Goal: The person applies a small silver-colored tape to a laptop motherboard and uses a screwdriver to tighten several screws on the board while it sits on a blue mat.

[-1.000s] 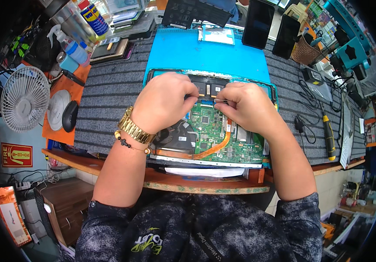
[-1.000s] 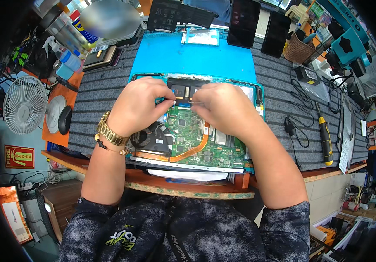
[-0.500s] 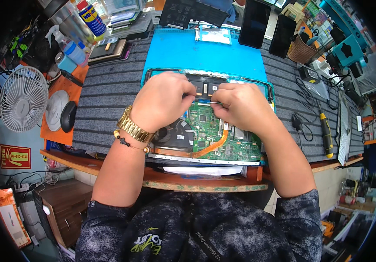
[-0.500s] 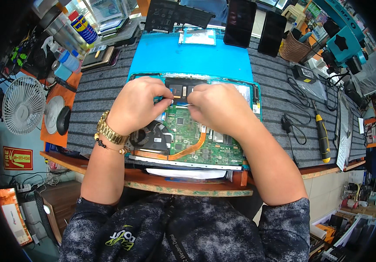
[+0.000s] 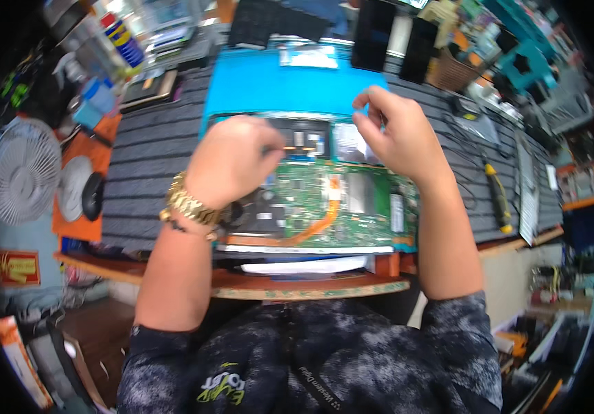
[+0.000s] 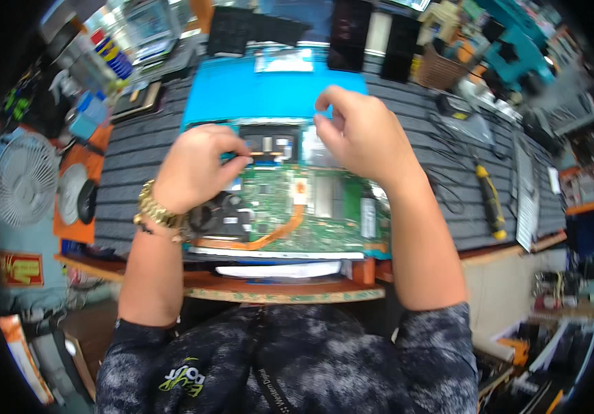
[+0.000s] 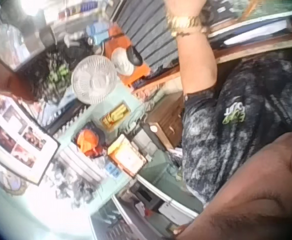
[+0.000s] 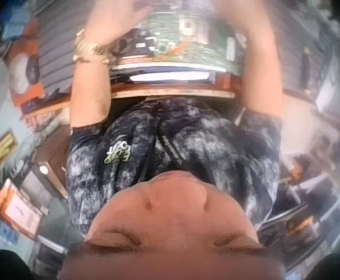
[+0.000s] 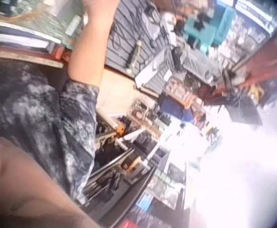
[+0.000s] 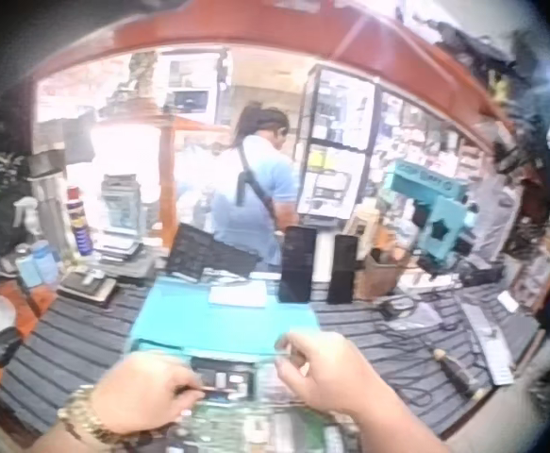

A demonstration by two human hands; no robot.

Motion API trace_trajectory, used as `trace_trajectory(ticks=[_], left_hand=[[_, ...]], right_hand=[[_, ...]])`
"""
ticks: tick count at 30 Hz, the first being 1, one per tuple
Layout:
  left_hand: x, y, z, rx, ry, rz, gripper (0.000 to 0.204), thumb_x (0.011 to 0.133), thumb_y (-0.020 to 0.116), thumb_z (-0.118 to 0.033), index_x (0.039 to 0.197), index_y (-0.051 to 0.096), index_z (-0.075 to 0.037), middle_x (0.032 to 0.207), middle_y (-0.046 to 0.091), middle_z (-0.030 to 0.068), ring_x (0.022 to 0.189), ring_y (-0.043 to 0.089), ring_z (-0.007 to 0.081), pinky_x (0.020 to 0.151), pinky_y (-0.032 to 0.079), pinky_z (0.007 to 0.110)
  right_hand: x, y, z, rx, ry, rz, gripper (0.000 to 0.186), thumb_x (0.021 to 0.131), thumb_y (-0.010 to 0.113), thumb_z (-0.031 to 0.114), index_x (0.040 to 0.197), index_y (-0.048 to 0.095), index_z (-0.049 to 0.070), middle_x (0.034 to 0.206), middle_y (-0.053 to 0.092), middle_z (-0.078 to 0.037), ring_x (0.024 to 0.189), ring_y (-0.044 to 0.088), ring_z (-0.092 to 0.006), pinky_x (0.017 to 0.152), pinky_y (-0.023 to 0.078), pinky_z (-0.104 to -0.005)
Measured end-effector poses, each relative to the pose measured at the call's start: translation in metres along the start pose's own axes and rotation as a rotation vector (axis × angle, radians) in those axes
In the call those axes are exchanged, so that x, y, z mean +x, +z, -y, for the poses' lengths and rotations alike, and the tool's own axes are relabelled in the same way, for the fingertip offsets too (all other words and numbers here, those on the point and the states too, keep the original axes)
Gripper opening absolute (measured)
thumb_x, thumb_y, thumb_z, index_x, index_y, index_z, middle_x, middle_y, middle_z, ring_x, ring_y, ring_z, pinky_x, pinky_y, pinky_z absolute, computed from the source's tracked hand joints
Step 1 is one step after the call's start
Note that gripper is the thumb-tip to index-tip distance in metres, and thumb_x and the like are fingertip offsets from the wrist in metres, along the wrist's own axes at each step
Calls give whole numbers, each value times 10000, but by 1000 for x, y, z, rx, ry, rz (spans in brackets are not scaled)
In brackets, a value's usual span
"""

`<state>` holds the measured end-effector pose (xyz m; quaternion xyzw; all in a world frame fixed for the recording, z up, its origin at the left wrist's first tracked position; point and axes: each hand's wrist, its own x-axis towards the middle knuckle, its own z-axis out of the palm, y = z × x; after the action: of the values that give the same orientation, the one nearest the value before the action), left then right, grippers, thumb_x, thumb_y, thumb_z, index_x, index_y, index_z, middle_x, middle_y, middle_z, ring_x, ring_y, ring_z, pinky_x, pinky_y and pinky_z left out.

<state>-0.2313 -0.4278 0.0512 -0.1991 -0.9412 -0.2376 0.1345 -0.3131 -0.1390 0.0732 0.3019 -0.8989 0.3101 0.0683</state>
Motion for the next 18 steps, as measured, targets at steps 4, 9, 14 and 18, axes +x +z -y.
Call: trace_trajectory(ticks=[4,9,14,18], left_hand=[[4,-1,-4,-22,54,-5,86,880,838,-117,901,819,-37,928,782,146,924,750,361,854,590,461],[5,-4,-9,-17,26,-5,74,862,840,-98,876,806,-33,908,770,148,910,740,370,841,580,477],[4,1,-6,-36,16,-14,88,850,846,-94,867,799,-21,892,771,151,902,739,373,841,579,480],[3,1,-8,-36,-1,-21,93,852,844,-104,867,803,-21,894,777,155,897,743,371,846,581,475]], right_hand=[[-18,-45,-40,-160,139,-163,182,1019,679,117,1099,732,-37,927,770,-195,841,743,-302,781,576,-409],[-80,-73,-60,-205,430,-174,163,983,667,78,1057,760,-34,1056,778,-270,1038,739,-476,932,591,-506],[-126,-83,-86,-364,414,-264,204,982,729,97,1146,770,-18,1053,773,-219,988,754,-374,898,593,-441],[-160,-114,-125,-579,506,-467,244,980,748,185,1182,783,52,1147,743,-207,1125,703,-423,1000,570,-520]])
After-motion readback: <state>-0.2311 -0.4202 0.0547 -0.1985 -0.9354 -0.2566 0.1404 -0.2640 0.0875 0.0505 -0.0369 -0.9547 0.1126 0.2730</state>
